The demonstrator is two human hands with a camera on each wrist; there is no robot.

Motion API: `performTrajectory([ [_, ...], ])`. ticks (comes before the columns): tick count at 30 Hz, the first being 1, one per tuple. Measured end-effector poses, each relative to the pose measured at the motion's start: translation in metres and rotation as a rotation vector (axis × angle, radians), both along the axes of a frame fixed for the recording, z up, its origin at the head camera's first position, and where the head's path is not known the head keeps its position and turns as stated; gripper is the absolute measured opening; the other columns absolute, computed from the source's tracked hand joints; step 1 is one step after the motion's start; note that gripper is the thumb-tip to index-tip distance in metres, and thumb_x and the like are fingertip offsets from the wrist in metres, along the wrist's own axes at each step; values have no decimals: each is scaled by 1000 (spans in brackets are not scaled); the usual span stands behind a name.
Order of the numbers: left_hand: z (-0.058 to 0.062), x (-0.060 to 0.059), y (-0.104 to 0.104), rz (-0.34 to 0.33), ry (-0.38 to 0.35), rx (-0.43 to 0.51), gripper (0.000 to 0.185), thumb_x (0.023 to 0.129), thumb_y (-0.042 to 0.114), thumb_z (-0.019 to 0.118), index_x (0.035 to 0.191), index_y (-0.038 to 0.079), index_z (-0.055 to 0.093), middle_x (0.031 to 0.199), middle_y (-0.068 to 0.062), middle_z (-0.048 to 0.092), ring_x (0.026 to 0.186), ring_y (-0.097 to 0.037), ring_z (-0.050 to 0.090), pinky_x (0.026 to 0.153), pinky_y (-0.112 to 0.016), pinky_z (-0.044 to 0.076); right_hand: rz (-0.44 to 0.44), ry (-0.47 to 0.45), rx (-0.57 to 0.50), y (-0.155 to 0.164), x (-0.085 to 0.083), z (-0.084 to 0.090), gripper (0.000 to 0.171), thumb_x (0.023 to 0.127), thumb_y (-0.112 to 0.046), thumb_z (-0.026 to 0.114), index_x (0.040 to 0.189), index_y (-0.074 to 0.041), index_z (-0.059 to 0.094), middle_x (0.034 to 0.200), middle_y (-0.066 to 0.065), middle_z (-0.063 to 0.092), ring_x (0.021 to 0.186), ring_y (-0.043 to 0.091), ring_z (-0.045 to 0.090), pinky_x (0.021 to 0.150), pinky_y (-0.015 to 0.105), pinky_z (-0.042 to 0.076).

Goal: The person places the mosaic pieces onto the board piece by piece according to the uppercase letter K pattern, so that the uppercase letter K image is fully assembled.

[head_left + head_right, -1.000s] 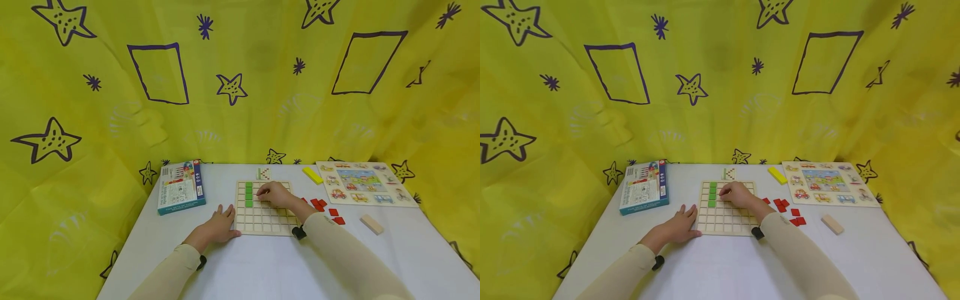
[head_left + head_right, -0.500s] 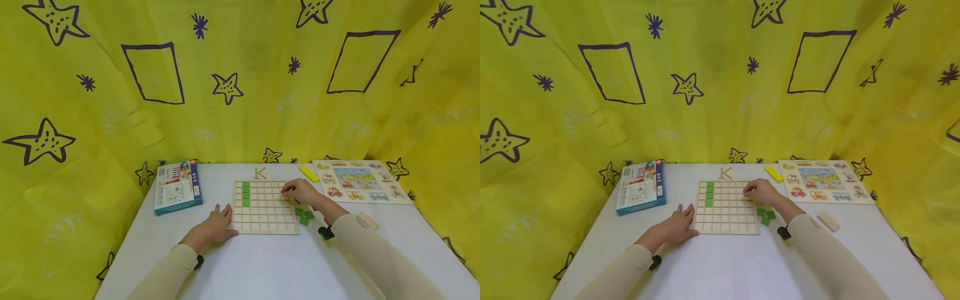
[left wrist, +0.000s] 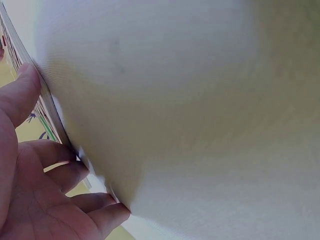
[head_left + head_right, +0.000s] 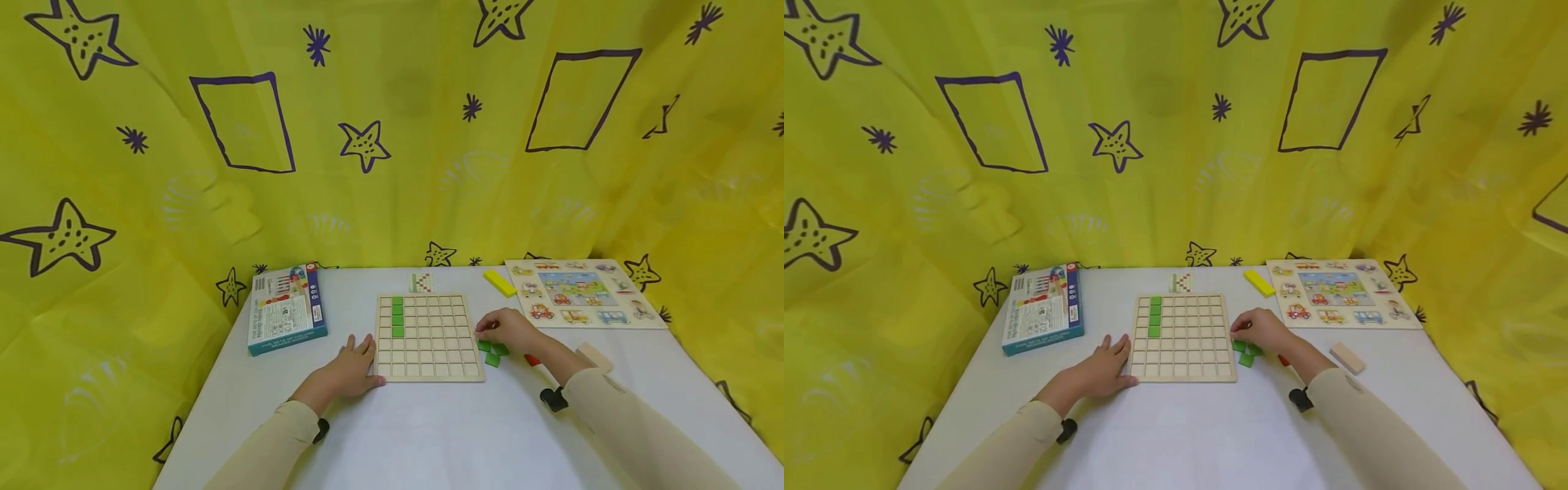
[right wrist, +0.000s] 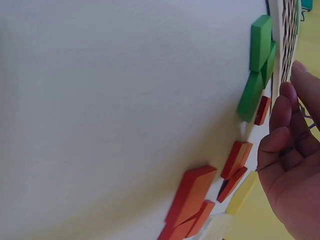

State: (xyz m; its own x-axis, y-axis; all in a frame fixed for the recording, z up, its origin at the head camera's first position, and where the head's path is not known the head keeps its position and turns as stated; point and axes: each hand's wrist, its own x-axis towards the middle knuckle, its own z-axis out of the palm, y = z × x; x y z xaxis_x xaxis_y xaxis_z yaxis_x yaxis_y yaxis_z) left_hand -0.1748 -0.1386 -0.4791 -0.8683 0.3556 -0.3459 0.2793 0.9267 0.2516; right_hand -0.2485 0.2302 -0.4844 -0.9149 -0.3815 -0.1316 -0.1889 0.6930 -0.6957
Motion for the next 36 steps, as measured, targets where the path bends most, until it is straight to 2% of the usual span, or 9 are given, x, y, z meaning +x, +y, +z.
performTrajectory([
  [7,1,2,1,-2,7,-3,88,95,52,64,157,0,28,166,-13,21,149,-48,12,116,-58,26,4,-8,13,9,9,-7,17,90,-19,78,102,-7,75,88,-3,68,78,16,55,70,29,47],
  [18,3,3,1,0,2,7,88,95,52,64,157,0,28,166,-13,21,150,-47,12,115,-58,26,29,-25,40,9,12,-4,21,88,-14,79,105,-3,76,100,3,72,87,17,59,77,32,51],
  [27,4,3,1,-6,9,4,88,95,51,64,157,0,28,165,-14,22,149,-48,12,116,-58,26,40,-8,49,4,10,1,11,88,-12,79,97,-8,75,89,-1,67,79,18,54,72,31,46],
  [36,0,1,0,-11,11,-10,88,96,53,62,158,1,27,166,-13,20,149,-48,12,116,-57,25,-3,-11,7,7,4,5,5,90,-11,75,94,-12,78,91,0,70,82,18,57,71,31,48],
])
